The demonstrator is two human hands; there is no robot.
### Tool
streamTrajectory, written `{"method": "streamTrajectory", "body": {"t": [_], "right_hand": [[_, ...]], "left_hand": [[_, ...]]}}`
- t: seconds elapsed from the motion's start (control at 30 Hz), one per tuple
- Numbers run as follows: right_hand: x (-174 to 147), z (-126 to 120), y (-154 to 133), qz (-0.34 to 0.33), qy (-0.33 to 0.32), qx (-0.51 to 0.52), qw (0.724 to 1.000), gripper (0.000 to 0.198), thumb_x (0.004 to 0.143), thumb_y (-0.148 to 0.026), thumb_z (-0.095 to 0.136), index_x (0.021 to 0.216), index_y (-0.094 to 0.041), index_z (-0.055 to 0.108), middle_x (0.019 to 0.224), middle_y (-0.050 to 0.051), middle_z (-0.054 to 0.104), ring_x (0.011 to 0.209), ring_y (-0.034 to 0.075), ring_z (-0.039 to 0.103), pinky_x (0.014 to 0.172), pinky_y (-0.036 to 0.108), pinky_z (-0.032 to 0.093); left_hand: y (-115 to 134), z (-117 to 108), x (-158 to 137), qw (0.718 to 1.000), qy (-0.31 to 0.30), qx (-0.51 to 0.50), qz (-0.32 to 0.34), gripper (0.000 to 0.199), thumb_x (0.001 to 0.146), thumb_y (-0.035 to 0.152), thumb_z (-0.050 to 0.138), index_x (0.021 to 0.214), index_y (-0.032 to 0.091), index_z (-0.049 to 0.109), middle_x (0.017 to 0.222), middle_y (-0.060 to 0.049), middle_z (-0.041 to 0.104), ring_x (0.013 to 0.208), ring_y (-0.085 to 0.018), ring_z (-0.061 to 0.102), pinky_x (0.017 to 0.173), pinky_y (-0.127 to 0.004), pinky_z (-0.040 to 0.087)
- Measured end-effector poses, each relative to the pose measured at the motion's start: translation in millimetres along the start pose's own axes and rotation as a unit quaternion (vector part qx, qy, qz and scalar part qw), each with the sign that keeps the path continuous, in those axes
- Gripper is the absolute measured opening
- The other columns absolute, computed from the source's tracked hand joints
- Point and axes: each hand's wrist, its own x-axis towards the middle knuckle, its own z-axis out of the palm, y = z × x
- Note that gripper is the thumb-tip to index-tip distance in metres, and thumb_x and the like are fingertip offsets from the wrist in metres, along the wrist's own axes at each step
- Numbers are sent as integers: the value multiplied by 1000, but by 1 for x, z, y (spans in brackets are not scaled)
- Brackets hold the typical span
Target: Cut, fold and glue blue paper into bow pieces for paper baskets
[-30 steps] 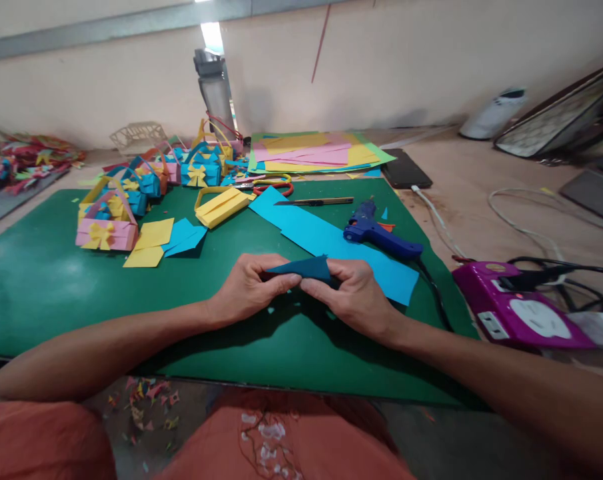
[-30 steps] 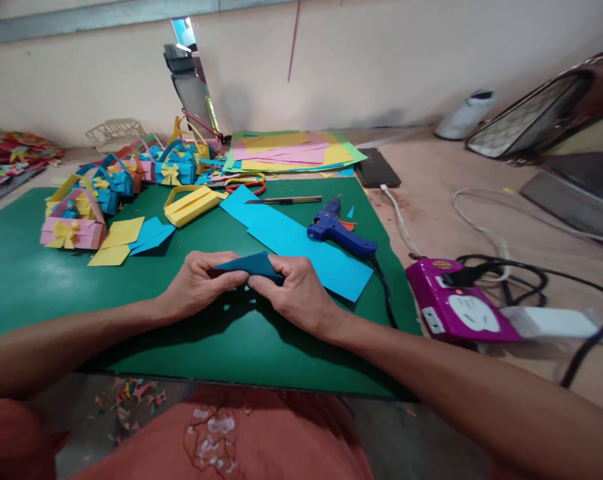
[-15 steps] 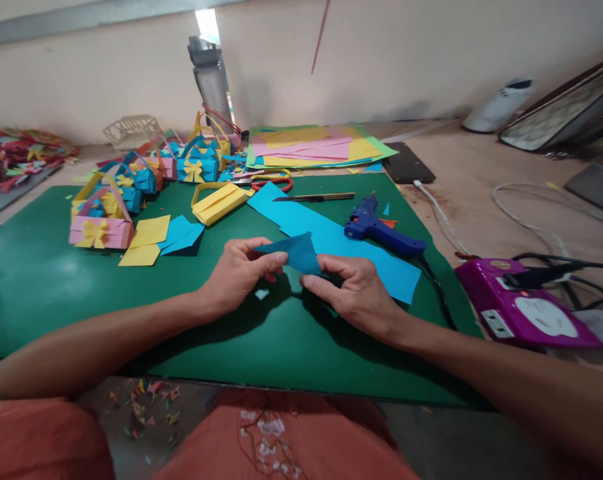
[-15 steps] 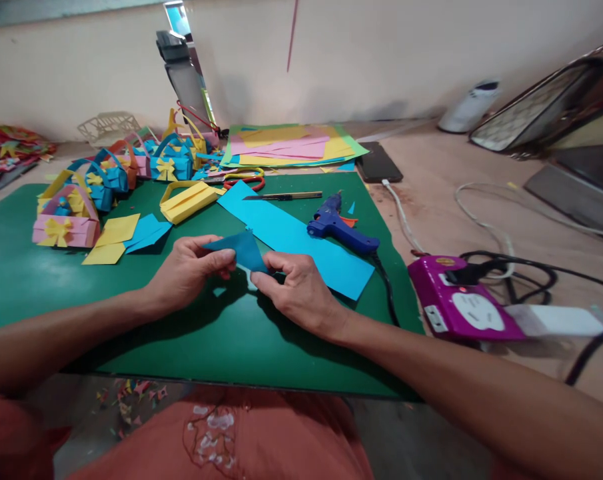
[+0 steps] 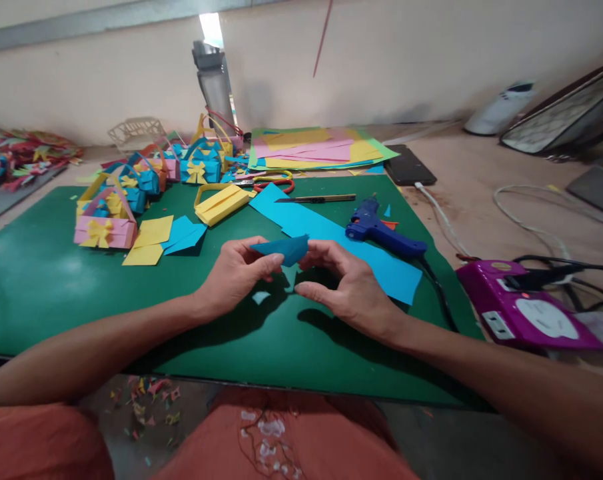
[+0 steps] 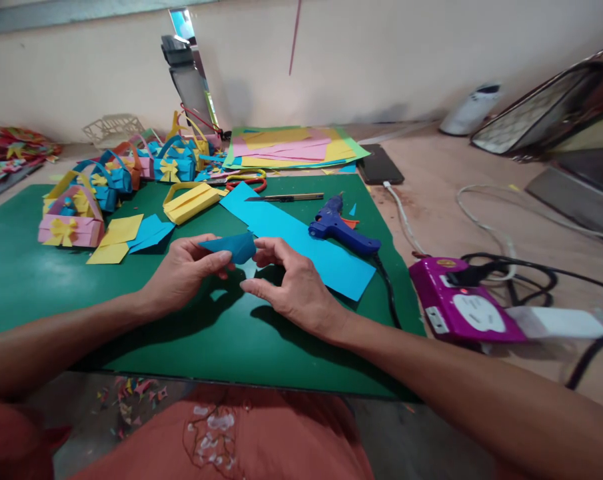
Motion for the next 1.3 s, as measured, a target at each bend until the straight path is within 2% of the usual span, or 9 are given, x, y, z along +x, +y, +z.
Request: {"method": "streamTrajectory", "body": {"t": [0.07,0.13,0.23,0.3,0.4,0.53,0.7,0.97,1.3], "right_hand": [[0,0,-1,-4,14,-23,1000,48,68,-31,72,111,-21,54,101,5,64,89,19,61,80,34,48],[0,-1,-3,-3,9,-45,999,39,70,-30,70,105,-19,58,97,4,64,83,17,60,73,31,47],[0,-2,-6,-16,-25,-67,997,14,77,-30,62,76,-17,63,72,0,61,63,12,52,58,25,41],[0,-3,-7,-36,-34,-65,997,23,79,-29,57,60,-17,57,59,-2,54,56,10,46,53,24,36],[0,-3,-9,-59,-29,-59,996,29,80,-27,54,53,-18,48,53,-5,47,52,8,40,51,22,32],[-2,-3,-11,-62,-41,-61,995,23,79,-21,53,57,-17,52,53,-6,44,49,6,36,49,22,30],[-3,-4,-14,-59,-64,-57,995,17,80,-21,51,64,-17,55,55,-5,46,51,7,37,50,22,29],[-3,-4,-10,-23,-55,-76,995,24,79,-22,52,58,-19,41,52,-7,35,50,7,32,51,23,27],[-2,-3,-8,-30,-76,-70,994,17,80,-19,52,63,-17,51,55,-6,46,50,7,39,52,22,30]], "left_hand": [[1,3,-3,1000,-11,18,5,17,75,29,66,72,13,59,61,2,59,54,-6,51,53,-18,44],[1,6,-4,999,-22,32,8,15,75,28,66,75,13,61,60,3,56,53,-6,48,50,-17,40],[1,11,-6,998,-40,47,18,14,74,26,66,75,12,63,60,4,53,52,-5,43,47,-16,35],[1,14,-6,998,-44,48,26,13,73,24,66,72,12,63,61,4,52,53,-4,42,48,-16,35],[2,16,-5,998,-40,45,20,12,72,24,66,73,12,63,62,3,53,53,-5,43,48,-17,36],[1,15,-4,999,-29,12,-16,14,72,26,67,72,13,62,59,3,54,52,-6,47,49,-18,40],[-1,10,-3,998,-29,-54,-16,16,73,28,68,70,15,60,62,2,59,56,-7,53,53,-19,46],[-1,3,0,989,-8,-144,-20,16,72,25,70,76,16,56,67,1,64,63,-10,62,54,-19,53],[3,1,3,987,3,-161,-11,20,71,24,70,77,16,52,68,2,62,62,-10,63,53,-18,55]]}}
